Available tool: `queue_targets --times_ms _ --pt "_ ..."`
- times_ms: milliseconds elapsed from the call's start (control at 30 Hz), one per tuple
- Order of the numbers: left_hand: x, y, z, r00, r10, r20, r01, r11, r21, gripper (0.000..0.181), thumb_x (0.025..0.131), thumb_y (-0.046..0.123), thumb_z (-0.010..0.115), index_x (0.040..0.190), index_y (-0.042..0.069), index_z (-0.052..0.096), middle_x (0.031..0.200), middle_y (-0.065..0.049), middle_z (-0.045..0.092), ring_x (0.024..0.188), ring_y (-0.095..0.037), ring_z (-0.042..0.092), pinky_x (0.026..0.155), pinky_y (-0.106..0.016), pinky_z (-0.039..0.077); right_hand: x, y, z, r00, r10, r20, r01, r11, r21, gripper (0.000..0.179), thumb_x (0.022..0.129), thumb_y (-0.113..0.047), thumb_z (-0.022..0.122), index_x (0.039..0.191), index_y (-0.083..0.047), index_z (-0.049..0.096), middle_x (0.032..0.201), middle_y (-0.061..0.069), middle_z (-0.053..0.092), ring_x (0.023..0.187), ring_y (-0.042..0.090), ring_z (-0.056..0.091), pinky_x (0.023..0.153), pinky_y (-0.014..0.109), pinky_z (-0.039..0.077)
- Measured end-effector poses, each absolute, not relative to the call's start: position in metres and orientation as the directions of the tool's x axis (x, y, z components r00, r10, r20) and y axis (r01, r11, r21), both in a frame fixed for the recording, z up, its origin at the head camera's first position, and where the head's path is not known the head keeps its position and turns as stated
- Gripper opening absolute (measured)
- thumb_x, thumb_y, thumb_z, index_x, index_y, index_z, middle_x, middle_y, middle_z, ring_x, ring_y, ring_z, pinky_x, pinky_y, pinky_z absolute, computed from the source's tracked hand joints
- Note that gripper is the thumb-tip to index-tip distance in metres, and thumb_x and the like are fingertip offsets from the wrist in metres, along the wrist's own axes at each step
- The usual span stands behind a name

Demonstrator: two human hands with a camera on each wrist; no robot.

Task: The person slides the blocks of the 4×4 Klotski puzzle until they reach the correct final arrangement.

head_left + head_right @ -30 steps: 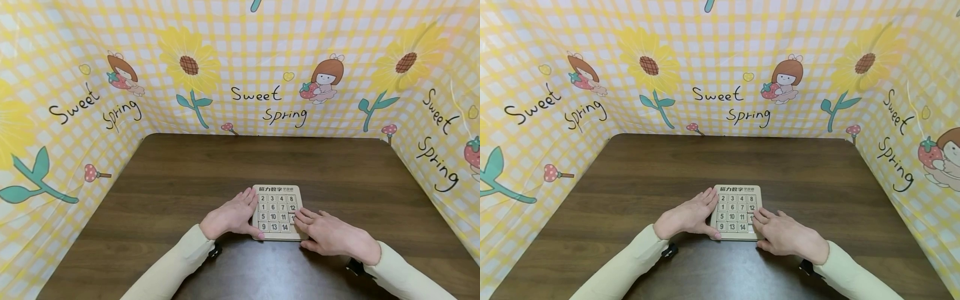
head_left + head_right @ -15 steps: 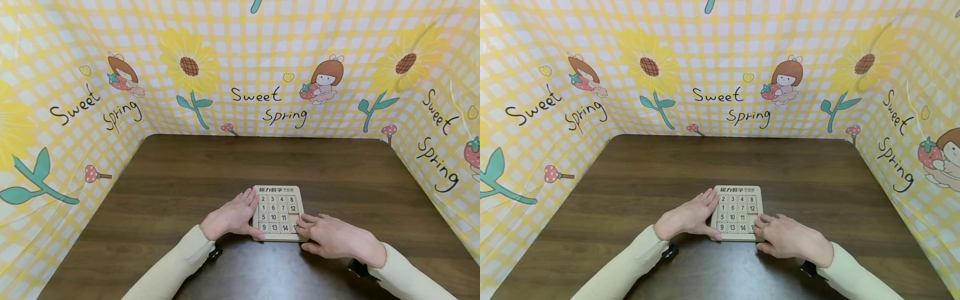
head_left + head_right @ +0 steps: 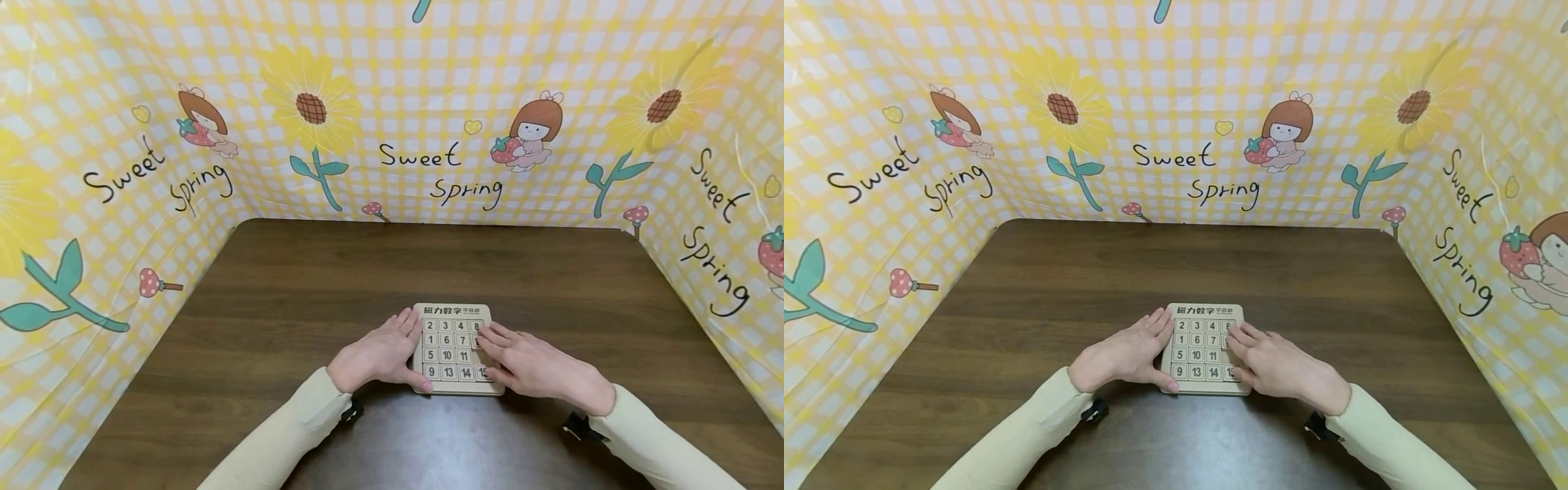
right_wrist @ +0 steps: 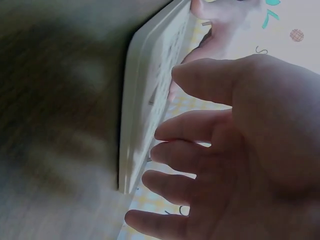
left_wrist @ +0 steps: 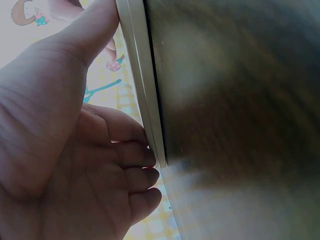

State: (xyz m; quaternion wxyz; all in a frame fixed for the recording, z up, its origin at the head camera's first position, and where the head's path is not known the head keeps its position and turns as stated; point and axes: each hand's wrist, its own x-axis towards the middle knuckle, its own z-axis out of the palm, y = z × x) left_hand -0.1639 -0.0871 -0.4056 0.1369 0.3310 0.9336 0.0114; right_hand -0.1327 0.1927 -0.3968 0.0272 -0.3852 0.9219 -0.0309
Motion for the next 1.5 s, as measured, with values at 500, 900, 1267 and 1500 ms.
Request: queue_targets --times_ms 500,900,1267,1500 --pt "-0.165 -0.086 -0.405 -0.739 0.625 -0.252 0.619 0.777 0.113 0.119 0.075 0.077 0.062 0.154 -0.003 0.021 0.164 -0.022 0.01 0.153 -0.034 0.012 0.125 -0.043 0.019 -0.129 0.193 -0.398 -0.718 -0.692 -0.08 -0.686 0.722 -0.086 0.053 0.097 -0.03 0.058 0.142 -0.001 0.051 0.149 0.018 0.048 0.141 0.038 0.04 0.103 0.064 0.043" --pt "-0.166 -0.086 -0.405 -0.739 0.622 -0.259 0.612 0.781 0.128 0.12 0.075 0.075 0.064 0.154 -0.003 0.02 0.164 -0.022 0.009 0.153 -0.033 0.011 0.125 -0.042 0.017 -0.12 0.192 -0.388 -0.674 -0.73 -0.112 -0.728 0.683 -0.069 0.047 0.099 -0.032 0.056 0.138 -0.006 0.056 0.146 0.017 0.051 0.137 0.038 0.046 0.101 0.062 0.045" --pt "-0.166 -0.086 -0.406 -0.737 0.62 -0.268 0.609 0.782 0.135 0.12 0.076 0.076 0.063 0.155 -0.003 0.019 0.164 -0.022 0.009 0.153 -0.033 0.01 0.125 -0.042 0.017 -0.129 0.194 -0.386 -0.682 -0.72 -0.126 -0.709 0.694 -0.128 0.048 0.099 -0.029 0.055 0.139 -0.002 0.054 0.146 0.018 0.051 0.137 0.038 0.046 0.107 0.058 0.042" --pt "-0.166 -0.086 -0.405 -0.736 0.622 -0.267 0.612 0.78 0.129 0.119 0.076 0.075 0.063 0.154 -0.003 0.02 0.164 -0.022 0.009 0.153 -0.033 0.011 0.126 -0.041 0.017 -0.143 0.193 -0.387 -0.696 -0.712 -0.095 -0.699 0.701 -0.141 0.05 0.098 -0.027 0.059 0.14 0.0 0.052 0.147 0.023 0.047 0.138 0.04 0.044 0.107 0.053 0.044"
